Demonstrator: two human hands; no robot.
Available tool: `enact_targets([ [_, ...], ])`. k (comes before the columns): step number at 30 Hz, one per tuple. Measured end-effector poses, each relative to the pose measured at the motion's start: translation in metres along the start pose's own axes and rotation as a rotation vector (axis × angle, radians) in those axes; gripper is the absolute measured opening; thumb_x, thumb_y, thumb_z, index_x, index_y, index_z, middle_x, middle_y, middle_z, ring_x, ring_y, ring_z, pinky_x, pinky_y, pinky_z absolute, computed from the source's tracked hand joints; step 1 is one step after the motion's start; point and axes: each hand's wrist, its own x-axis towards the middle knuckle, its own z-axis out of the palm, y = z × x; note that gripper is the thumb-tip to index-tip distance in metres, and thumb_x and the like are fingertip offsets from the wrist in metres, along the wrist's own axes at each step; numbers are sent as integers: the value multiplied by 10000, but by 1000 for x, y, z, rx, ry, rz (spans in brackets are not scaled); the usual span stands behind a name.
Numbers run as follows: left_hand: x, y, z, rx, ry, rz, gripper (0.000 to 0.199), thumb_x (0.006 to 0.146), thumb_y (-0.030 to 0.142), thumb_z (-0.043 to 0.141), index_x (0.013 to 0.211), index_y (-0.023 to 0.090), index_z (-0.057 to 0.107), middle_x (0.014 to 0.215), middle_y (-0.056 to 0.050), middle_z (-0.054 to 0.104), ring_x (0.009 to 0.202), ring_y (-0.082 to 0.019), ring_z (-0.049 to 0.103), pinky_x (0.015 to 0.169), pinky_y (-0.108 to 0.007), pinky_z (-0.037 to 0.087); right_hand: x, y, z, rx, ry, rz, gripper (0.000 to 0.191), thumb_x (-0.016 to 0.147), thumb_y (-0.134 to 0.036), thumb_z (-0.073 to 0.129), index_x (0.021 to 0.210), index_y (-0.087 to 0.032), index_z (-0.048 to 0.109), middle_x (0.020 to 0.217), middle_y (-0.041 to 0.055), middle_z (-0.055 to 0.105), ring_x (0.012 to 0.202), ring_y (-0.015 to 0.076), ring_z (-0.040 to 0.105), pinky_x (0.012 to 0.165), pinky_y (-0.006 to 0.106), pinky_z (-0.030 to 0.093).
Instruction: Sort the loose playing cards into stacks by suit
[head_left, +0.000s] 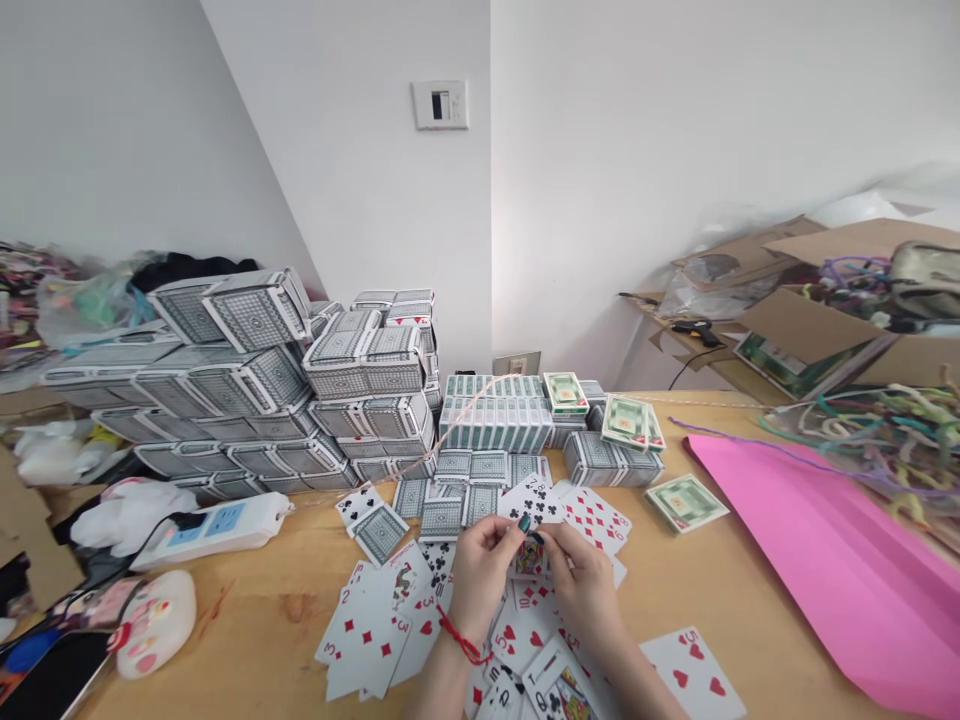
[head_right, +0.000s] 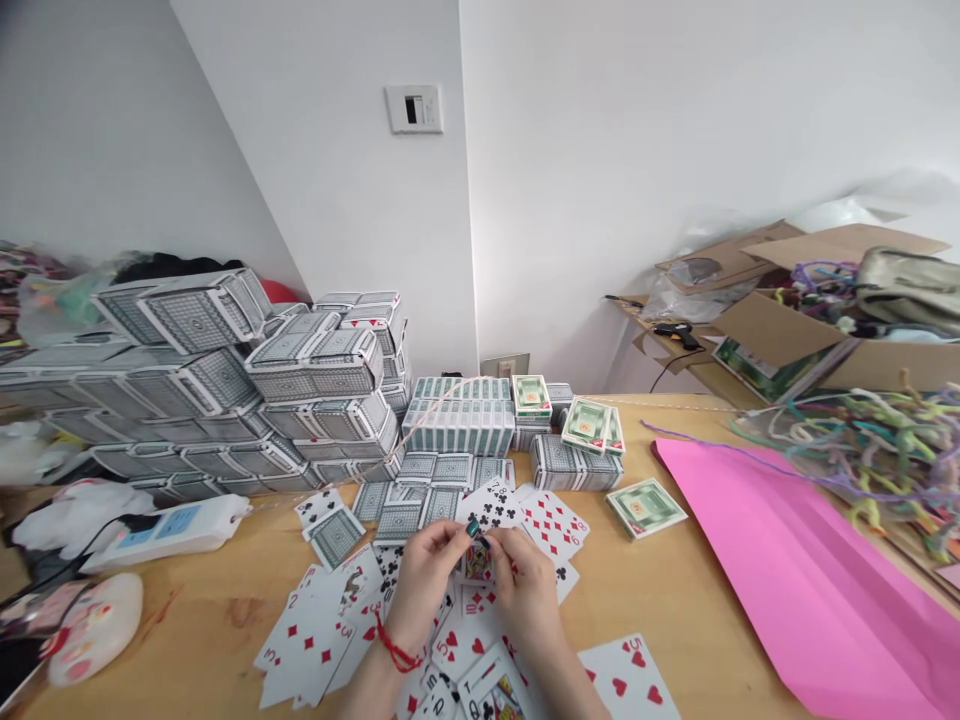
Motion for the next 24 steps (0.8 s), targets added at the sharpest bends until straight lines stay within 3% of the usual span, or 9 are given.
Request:
enact_targets([
  [4, 1, -3, -2, 12, -65, -14, 222, 684, 358, 598, 639, 141, 619, 530, 34, 495, 517, -98, 414, 505, -204, 318, -1, 1, 0, -23, 24, -11, 281, 840, -349, 398, 738, -192, 608, 694, 48, 645, 635, 180, 579, 599, 255, 442],
  [15, 3, -3, -2, -52, -61, -73, 251, 625, 377, 647, 648, 127, 642, 583, -6, 569, 549, -118, 466, 523, -215, 358, 1, 0, 1, 42, 16, 67, 321, 827, -394, 406, 671, -184, 591, 614, 29, 616, 545, 159, 532, 521, 231, 423],
  [24, -3, -3, -1, 133, 25, 117, 268, 738, 370, 530, 567, 173, 470, 520, 58, 391, 495, -91, 359, 487, -192, 300, 7, -4, 0, 234, -57, 191, 345, 763, -483, 493, 705, -167, 618, 635, 38, 613, 582, 171, 528, 539, 249, 414],
])
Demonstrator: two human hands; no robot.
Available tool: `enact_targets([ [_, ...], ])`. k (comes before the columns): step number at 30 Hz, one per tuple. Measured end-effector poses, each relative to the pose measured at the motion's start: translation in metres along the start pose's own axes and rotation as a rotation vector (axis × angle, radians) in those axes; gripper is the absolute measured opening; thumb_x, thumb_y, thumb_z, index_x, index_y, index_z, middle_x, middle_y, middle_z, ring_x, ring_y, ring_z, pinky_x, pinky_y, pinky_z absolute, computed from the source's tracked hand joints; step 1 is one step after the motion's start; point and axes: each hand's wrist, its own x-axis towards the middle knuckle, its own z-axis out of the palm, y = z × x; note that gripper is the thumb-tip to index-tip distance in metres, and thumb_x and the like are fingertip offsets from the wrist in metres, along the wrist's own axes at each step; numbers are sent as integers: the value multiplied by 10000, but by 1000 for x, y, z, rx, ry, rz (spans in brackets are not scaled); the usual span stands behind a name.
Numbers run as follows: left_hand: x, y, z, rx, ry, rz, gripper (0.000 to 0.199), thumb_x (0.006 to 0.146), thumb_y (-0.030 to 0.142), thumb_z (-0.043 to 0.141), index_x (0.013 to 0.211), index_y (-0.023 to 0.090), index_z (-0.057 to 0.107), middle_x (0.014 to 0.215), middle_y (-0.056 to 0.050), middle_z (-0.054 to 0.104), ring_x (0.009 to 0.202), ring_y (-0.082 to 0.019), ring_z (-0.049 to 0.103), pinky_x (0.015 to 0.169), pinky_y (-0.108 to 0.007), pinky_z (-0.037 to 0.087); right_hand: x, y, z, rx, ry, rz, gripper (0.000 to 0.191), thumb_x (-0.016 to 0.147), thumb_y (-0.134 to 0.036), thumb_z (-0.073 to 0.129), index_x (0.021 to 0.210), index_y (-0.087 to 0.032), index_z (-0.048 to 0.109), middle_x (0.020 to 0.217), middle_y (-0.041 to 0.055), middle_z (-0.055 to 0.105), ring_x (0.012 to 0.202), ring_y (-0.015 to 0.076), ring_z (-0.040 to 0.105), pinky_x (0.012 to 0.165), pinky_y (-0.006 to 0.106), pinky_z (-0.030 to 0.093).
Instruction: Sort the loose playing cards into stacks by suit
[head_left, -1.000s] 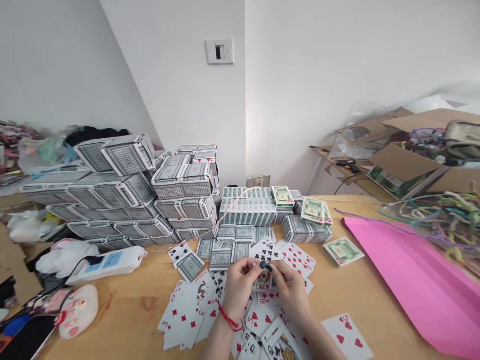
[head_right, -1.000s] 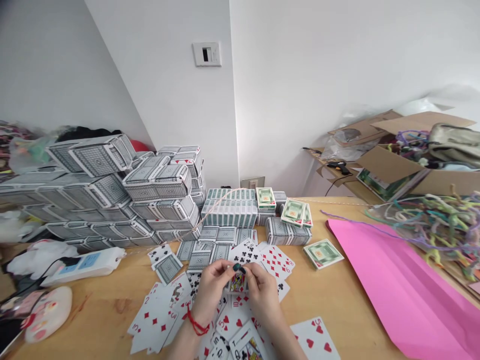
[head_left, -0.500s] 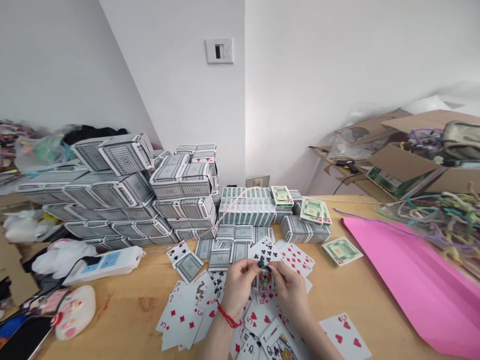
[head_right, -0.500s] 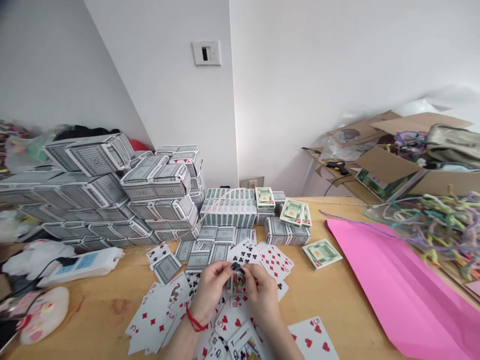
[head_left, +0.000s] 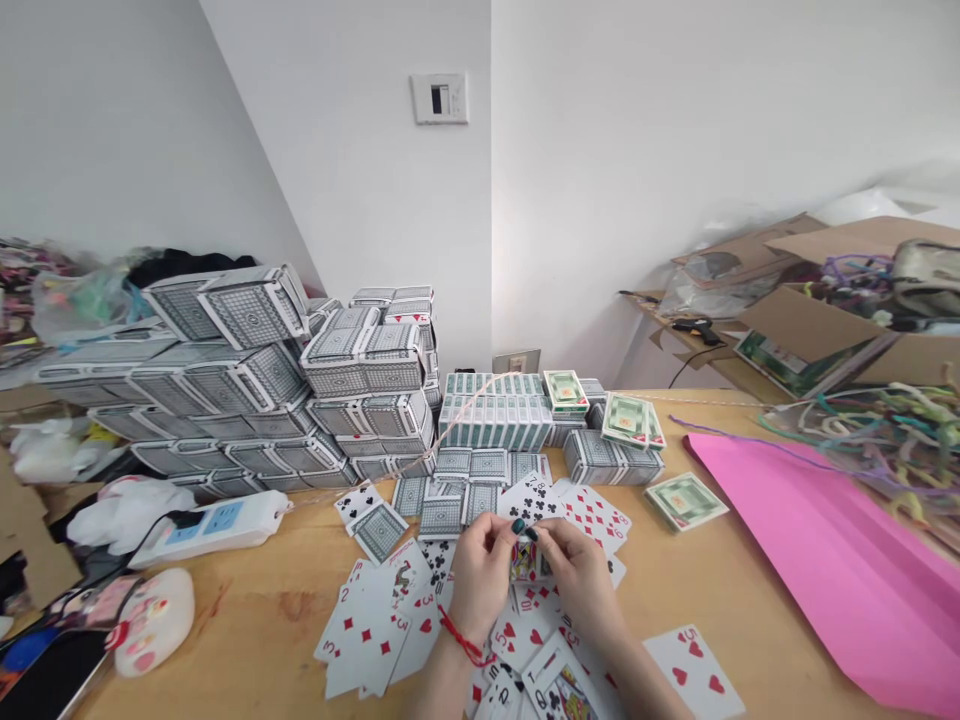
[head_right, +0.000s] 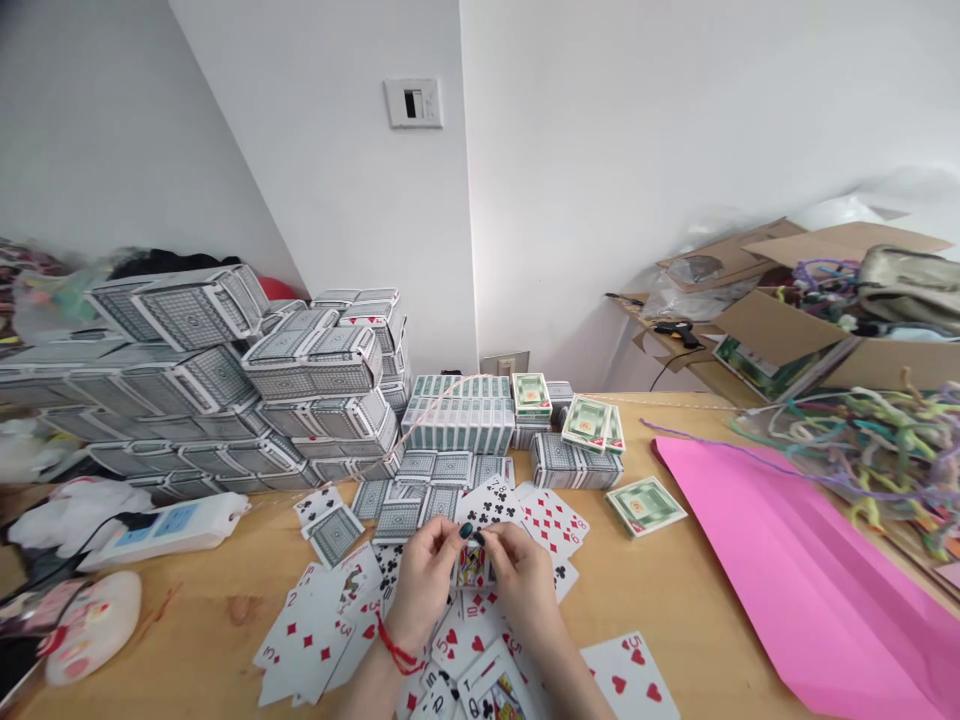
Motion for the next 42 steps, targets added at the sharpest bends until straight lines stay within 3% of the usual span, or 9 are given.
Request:
enact_targets([
  [6, 0, -2, 1, 28, 55, 14, 213, 778, 363, 497, 688, 172, 525, 606, 18, 503, 574, -127, 475, 548, -214, 388, 1, 5, 0, 68, -63, 15, 362, 694, -432, 609, 908, -141, 619, 611, 26, 599, 554, 164, 516, 522, 255, 424],
  [11, 1, 3, -5, 133, -46, 137, 206, 808, 306, 469, 897, 192, 614, 857, -53, 605, 776, -179, 563, 701, -274, 447, 1, 3, -3, -14, -84, -9, 278, 780, -408, 501, 836, -158, 609, 625, 11, 566, 585, 154, 490, 563, 249, 411],
  [17, 4, 5, -9, 207, -50, 225, 196, 793, 247, 488, 870, 206, 664, 853, -55, 628, 802, -184, 589, 729, -284, 469, 1, -5, -7, 63, -188, -25, 299, 777, -441, 482, 768, -166, 599, 672, 10, 581, 660, 171, 526, 594, 253, 435],
  [21, 8, 3, -11, 141, -57, 200, 202, 780, 248, 506, 871, 194, 678, 866, -66, 656, 809, -192, 603, 733, -288, 484, 1, -8, -8, 305, -285, 85, 311, 791, -449, 460, 842, -183, 613, 737, 22, 610, 649, 183, 565, 549, 278, 471],
  [27, 6, -2, -9, 66, -90, 86, 214, 747, 291, 554, 883, 199, 691, 881, -61, 693, 788, -201, 623, 711, -287, 498, 1, -5, -7, 695, -204, 275, 219, 787, -397, 488, 786, -213, 605, 729, 29, 630, 601, 189, 583, 469, 285, 466],
  [30, 3, -1, -7, 48, -99, 32, 222, 722, 301, 581, 892, 215, 694, 833, -54, 703, 745, -207, 633, 642, -282, 512, 0, -4, -5, 820, -254, 361, 228, 781, -407, 495, 801, -199, 587, 734, 39, 639, 595, 187, 593, 454, 276, 455],
  [38, 0, 4, -2, 138, -92, 204, 190, 751, 225, 542, 882, 226, 680, 916, -56, 684, 845, -206, 618, 763, -306, 496, -3, -2, -4, 869, -253, 490, 204, 766, -398, 541, 789, -197, 569, 628, 7, 622, 525, 138, 560, 481, 226, 418],
  [42, -3, 3, -3, 142, -85, 174, 205, 780, 275, 513, 910, 229, 665, 928, -65, 678, 850, -215, 617, 718, -302, 509, -2, -7, -4, 825, -257, 508, 264, 769, -437, 520, 815, -184, 581, 685, 41, 655, 567, 164, 591, 501, 244, 431],
])
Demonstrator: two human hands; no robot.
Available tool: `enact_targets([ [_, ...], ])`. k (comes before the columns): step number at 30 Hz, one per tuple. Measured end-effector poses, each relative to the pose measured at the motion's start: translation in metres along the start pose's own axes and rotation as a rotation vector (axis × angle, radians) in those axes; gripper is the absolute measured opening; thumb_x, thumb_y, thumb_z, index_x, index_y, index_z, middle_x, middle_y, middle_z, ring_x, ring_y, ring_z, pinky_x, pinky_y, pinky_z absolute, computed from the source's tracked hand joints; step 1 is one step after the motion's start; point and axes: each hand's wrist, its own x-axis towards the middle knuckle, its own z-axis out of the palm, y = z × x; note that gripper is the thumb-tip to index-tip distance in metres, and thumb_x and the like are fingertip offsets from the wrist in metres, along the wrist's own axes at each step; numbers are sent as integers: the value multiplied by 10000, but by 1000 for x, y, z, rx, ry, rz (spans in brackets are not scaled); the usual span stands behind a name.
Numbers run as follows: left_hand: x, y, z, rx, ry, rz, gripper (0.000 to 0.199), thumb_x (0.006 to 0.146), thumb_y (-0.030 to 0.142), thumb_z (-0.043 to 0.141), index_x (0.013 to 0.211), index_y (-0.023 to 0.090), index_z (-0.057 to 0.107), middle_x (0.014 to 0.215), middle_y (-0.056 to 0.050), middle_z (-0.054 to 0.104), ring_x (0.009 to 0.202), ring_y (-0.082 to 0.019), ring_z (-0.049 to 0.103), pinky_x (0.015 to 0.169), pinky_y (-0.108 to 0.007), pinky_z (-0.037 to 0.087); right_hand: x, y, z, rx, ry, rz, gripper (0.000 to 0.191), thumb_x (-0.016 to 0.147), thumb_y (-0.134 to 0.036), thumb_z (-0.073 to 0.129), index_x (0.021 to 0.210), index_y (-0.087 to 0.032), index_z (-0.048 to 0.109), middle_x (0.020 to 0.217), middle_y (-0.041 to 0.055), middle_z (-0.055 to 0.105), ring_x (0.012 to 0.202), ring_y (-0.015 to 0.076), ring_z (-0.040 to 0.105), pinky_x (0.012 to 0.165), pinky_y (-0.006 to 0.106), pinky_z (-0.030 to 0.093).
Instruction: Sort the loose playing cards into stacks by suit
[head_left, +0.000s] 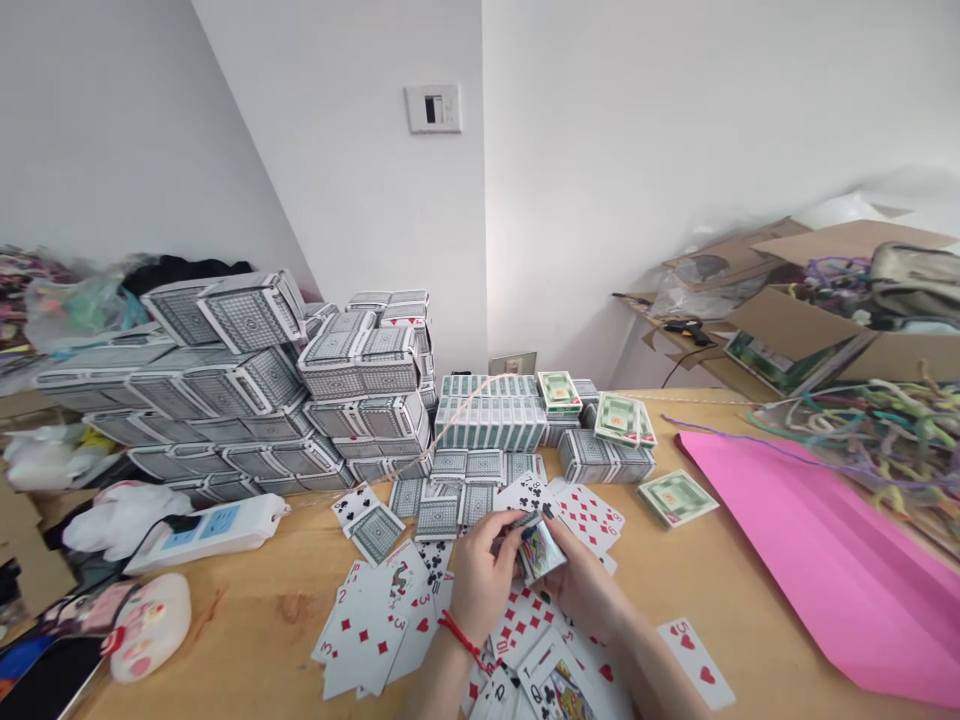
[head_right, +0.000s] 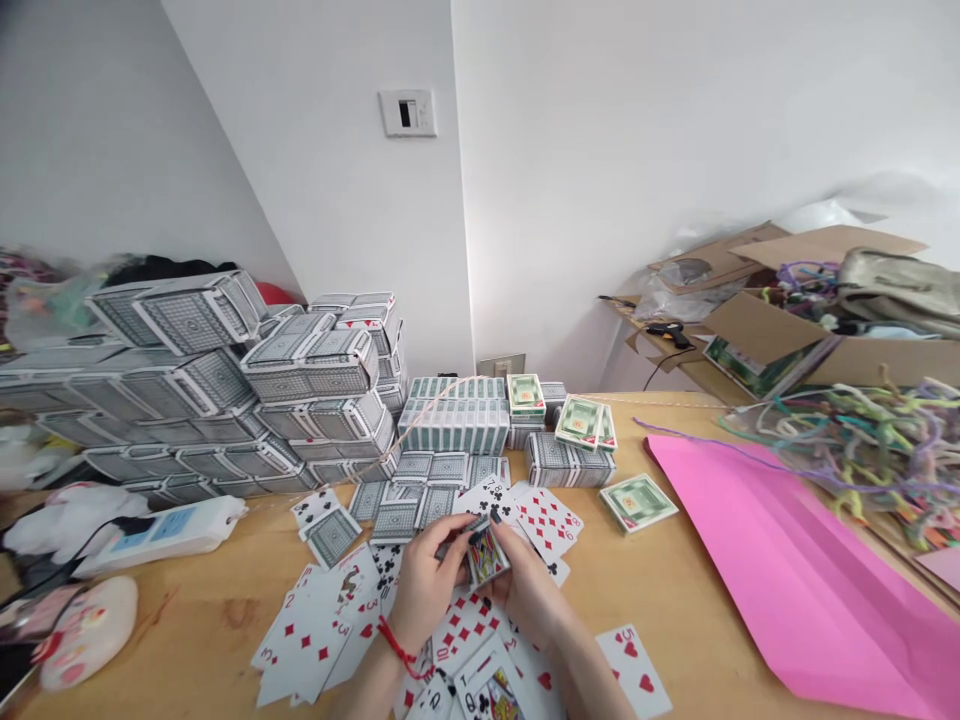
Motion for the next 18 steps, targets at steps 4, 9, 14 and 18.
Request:
enact_targets([
  [4, -2, -1, 1, -36, 50, -47, 203, 753, 315, 546, 895, 227, 662, 905, -69, 680, 812, -223, 624, 630, -282, 513, -2, -4, 4, 6, -54, 35, 322, 797, -463, 470, 837, -171, 599, 674, 39, 658, 581, 162, 610, 546, 251, 444],
  [9, -5, -2, 3, -44, 103, -29, 173, 754, 346, 545, 846, 232, 637, 852, -62, 673, 706, -204, 630, 562, -264, 486, -2, -4, 5, -25, -93, 22, 388, 820, -479, 406, 849, -152, 614, 667, 53, 658, 547, 162, 601, 527, 253, 431],
  [14, -5, -3, -3, 54, 218, 43, 130, 808, 297, 475, 865, 209, 552, 813, -60, 657, 696, -188, 623, 634, -281, 481, 1, -3, 2, 25, -86, -20, 355, 820, -458, 398, 883, -170, 595, 739, 61, 661, 512, 150, 578, 468, 241, 404],
  [18, -5, 3, -6, 201, 110, 247, 139, 803, 198, 460, 902, 222, 555, 1019, -76, 624, 949, -208, 579, 818, -322, 451, 2, -4, 1, 18, -27, -151, 265, 802, -418, 454, 876, -193, 573, 789, 45, 631, 628, 173, 584, 503, 251, 431],
])
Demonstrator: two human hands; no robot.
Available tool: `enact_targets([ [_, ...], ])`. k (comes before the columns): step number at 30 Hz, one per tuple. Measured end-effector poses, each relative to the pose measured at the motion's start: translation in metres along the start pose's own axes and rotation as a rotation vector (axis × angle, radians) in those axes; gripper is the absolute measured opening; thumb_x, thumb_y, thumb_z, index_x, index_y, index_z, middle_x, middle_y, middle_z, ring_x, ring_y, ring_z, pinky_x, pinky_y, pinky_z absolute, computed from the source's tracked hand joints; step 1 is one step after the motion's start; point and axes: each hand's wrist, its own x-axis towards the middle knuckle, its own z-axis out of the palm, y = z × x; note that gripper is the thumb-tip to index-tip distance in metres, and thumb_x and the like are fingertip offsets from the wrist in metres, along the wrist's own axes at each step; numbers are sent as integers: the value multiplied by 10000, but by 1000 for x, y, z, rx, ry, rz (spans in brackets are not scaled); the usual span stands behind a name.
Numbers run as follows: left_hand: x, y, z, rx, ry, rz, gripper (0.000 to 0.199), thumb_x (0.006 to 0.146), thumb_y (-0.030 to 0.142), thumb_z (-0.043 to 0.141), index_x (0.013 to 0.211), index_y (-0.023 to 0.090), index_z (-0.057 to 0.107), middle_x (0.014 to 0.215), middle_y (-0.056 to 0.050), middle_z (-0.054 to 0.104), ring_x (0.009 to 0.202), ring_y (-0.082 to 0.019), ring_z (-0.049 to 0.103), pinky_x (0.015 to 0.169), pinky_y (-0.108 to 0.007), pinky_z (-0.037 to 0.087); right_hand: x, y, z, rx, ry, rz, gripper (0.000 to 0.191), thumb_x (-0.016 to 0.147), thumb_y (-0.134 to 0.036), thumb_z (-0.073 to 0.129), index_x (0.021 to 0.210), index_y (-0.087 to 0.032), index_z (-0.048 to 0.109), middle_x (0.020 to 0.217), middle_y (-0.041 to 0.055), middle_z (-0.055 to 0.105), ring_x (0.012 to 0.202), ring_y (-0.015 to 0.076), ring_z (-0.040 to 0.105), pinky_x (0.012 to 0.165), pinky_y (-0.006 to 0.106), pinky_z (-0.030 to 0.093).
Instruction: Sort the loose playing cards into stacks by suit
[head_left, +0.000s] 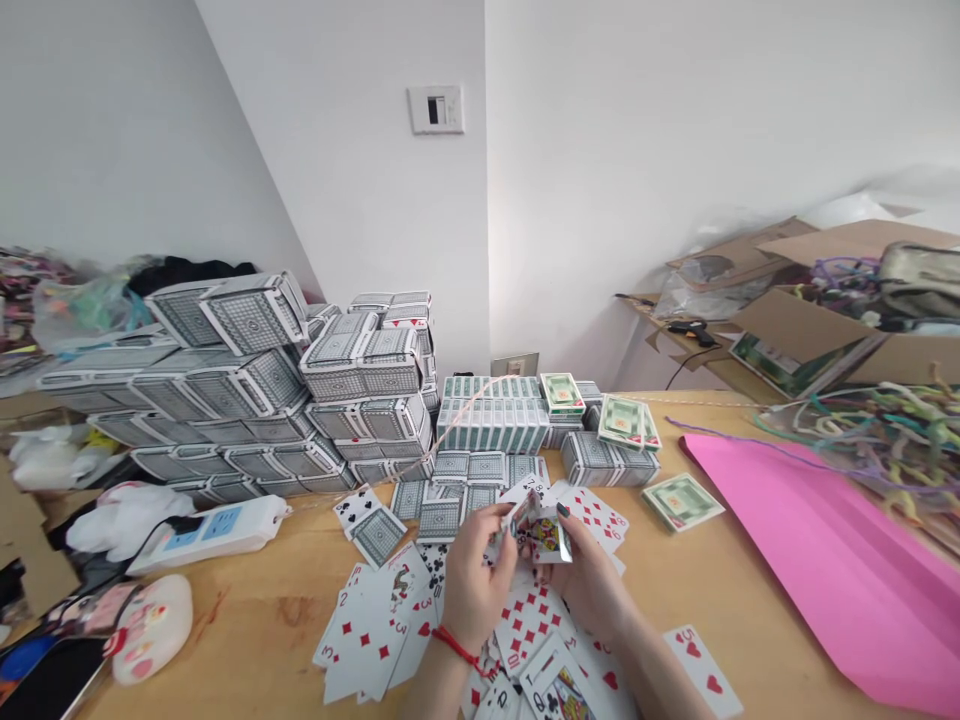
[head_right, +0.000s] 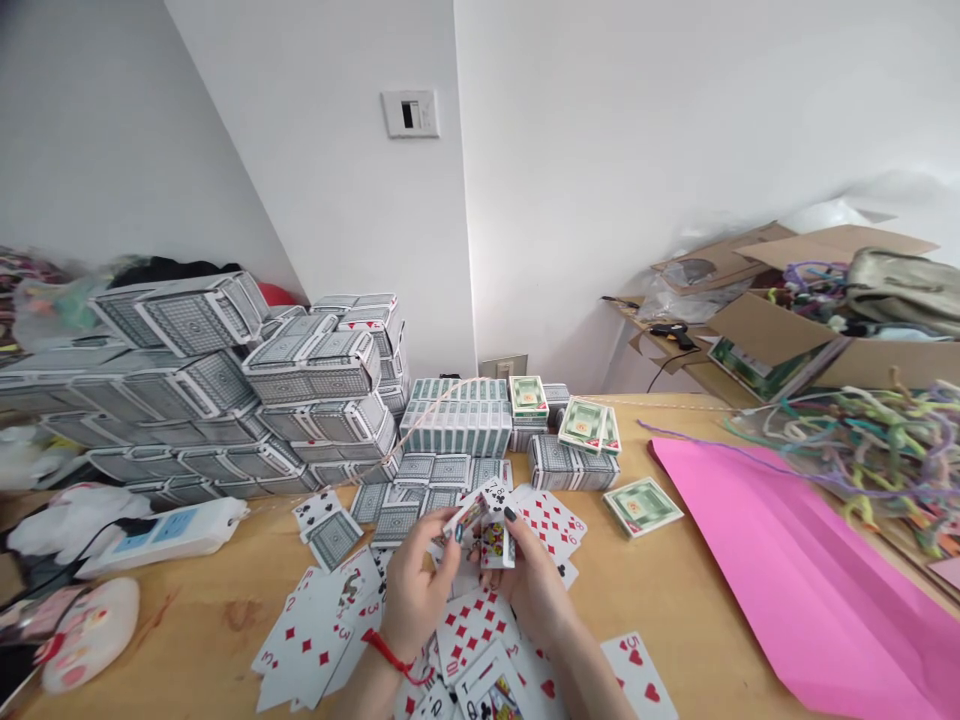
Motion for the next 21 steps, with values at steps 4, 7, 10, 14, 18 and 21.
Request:
enact_targets([
  [4, -1, 9, 3, 92, -188, 188, 138, 756, 125, 470, 776, 216, 571, 1189, -76, 544, 1087, -222, 505, 903, -349, 423, 0, 1, -3, -107, 100, -100, 192, 756, -379, 552, 841, -207, 556, 756, 3, 576, 644, 146, 535, 524, 225, 439],
  [7, -2, 10, 5, 142, -243, 249, 152, 731, 100, 478, 794, 201, 572, 1287, -88, 454, 1166, -244, 433, 951, -381, 393, 0, 3, -6, -204, 128, -109, 200, 735, -394, 585, 781, -205, 543, 652, -35, 503, 539, 105, 467, 437, 180, 376],
  [10, -2, 6, 3, 117, -252, 221, 183, 713, 77, 489, 832, 201, 553, 1275, -88, 458, 1163, -244, 434, 945, -393, 400, 1, 3, -6, -236, 125, -133, 218, 716, -402, 611, 704, -201, 527, 612, -45, 477, 536, 106, 457, 451, 186, 381],
  [14, -1, 1, 3, 55, -187, 93, 468, 697, 59, 512, 1133, 204, 424, 1221, -97, 493, 1132, -230, 462, 908, -389, 433, 1, 0, -1, -86, 113, -160, 212, 730, -406, 601, 835, -225, 564, 771, 1, 583, 698, 161, 550, 596, 252, 455],
  [18, 1, -1, 5, 140, -185, 103, 578, 707, 62, 510, 1237, 251, 379, 1237, -73, 481, 1156, -243, 433, 949, -416, 395, 3, 1, -2, -10, 117, -151, 365, 698, -376, 648, 1026, -244, 557, 996, 43, 611, 883, 207, 569, 727, 306, 464],
  [21, 0, -2, 7, 169, -209, 135, 584, 699, 59, 511, 1237, 256, 397, 1240, -66, 473, 1159, -240, 427, 956, -401, 398, 5, 2, -5, -54, 128, -164, 384, 682, -358, 668, 1032, -232, 575, 1018, 50, 623, 910, 213, 573, 777, 316, 453],
])
